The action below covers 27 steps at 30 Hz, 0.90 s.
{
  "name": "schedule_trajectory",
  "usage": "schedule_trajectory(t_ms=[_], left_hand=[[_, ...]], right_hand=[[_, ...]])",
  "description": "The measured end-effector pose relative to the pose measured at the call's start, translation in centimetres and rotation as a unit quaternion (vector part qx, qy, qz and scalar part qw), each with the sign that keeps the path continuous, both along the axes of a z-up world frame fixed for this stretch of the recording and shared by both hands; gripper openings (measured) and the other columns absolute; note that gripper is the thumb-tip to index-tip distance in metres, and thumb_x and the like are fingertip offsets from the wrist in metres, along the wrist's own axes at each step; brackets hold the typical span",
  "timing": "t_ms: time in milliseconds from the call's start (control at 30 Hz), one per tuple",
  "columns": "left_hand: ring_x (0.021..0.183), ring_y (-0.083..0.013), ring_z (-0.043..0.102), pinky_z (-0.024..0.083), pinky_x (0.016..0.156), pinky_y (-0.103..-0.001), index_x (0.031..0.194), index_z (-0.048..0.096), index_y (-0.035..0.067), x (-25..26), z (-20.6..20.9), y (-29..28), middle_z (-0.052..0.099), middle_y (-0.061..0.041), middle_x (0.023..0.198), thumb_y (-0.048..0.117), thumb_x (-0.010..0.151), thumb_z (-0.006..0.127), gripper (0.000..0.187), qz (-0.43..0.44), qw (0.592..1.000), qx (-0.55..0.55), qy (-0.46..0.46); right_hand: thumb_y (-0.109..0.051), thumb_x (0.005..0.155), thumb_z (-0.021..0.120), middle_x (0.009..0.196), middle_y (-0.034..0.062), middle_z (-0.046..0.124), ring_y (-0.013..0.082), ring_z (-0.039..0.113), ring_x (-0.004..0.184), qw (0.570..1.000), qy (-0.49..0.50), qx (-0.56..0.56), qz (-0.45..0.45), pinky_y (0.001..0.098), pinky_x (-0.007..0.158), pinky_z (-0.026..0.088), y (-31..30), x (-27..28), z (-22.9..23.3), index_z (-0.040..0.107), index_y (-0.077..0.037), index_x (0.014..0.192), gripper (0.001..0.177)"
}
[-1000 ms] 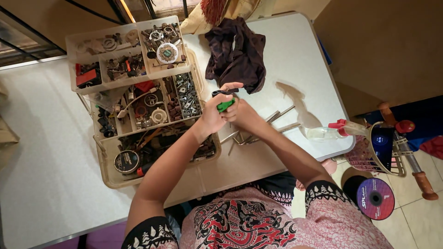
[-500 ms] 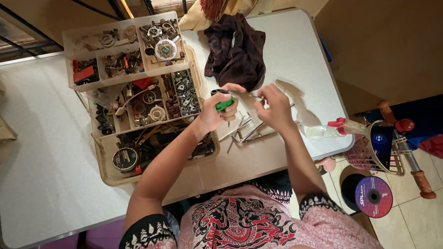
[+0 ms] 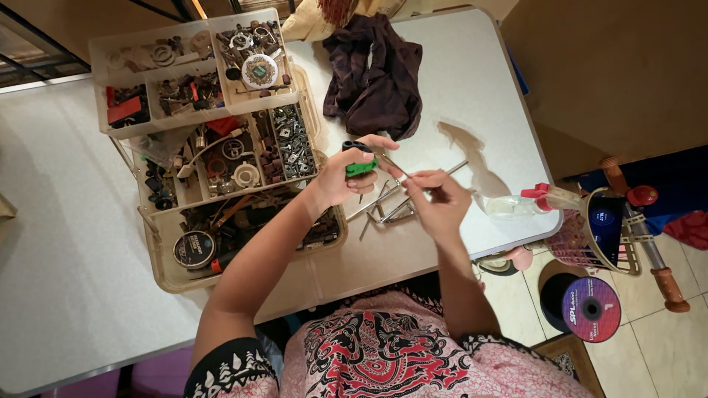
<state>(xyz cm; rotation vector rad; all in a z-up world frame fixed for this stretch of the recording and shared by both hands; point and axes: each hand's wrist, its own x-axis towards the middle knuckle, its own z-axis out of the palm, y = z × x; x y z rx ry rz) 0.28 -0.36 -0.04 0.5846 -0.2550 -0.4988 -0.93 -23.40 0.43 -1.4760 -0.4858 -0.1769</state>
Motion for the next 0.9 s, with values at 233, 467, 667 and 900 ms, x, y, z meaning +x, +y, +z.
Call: schedule_trajectory(t_ms=[233, 467, 667, 900], left_hand=[[0.051, -0.0076, 0.033, 0.030, 0.048, -0.024, 0.113, 0.059, 0.001, -0.1, -0.9, -0.2, 0.066, -0.013, 0.092, 0.018, 0.099, 0.056, 0.023, 0.022, 0.999, -0.014, 0.022], [0.049, -0.0069, 0.033, 0.029, 0.047, -0.025, 0.107, 0.058, 0.002, -0.2, -1.0, -0.2, 0.062, -0.012, 0.085, 0.017, 0.098, 0.057, 0.018, 0.013, 1.000, -0.002, 0.024], [0.047, -0.0085, 0.034, 0.031, 0.046, -0.026, 0.113, 0.059, 0.002, -0.5, 0.0, -0.2, 0.062, -0.011, 0.081, 0.020, 0.097, 0.057, 0.024, 0.032, 0.999, 0.014, 0.019], [0.045, -0.0074, 0.033, 0.029, 0.042, -0.024, 0.119, 0.059, 0.000, -0.3, -0.3, -0.3, 0.062, -0.012, 0.080, 0.019, 0.099, 0.055, 0.028, 0.025, 1.000, 0.011, 0.009]], right_hand=[[0.006, 0.093, 0.075, 0.096, 0.0114, 0.074, 0.0144, 0.072, 0.084, 0.998, 0.066, -0.015, 0.015, 0.0270, 0.077, 0.061, 1.2, -1.8, -1.7, 0.070, 0.003, 0.102, 0.011], [-0.001, 0.091, 0.076, 0.087, 0.0047, 0.075, 0.0096, 0.072, 0.080, 0.992, 0.079, -0.096, -0.002, 0.0221, 0.072, 0.056, 1.1, -2.4, -0.5, 0.063, 0.000, 0.114, 0.026], [-0.001, 0.094, 0.074, 0.094, 0.0090, 0.077, 0.0139, 0.071, 0.088, 0.982, 0.085, -0.167, -0.022, 0.0249, 0.078, 0.055, 0.3, -2.0, -1.6, 0.071, 0.002, 0.115, 0.021], [-0.003, 0.101, 0.067, 0.100, 0.0080, 0.075, 0.0174, 0.074, 0.098, 0.990, 0.135, -0.013, -0.027, 0.0295, 0.092, 0.057, -1.9, -1.2, -2.2, 0.065, -0.001, 0.111, 0.010]])
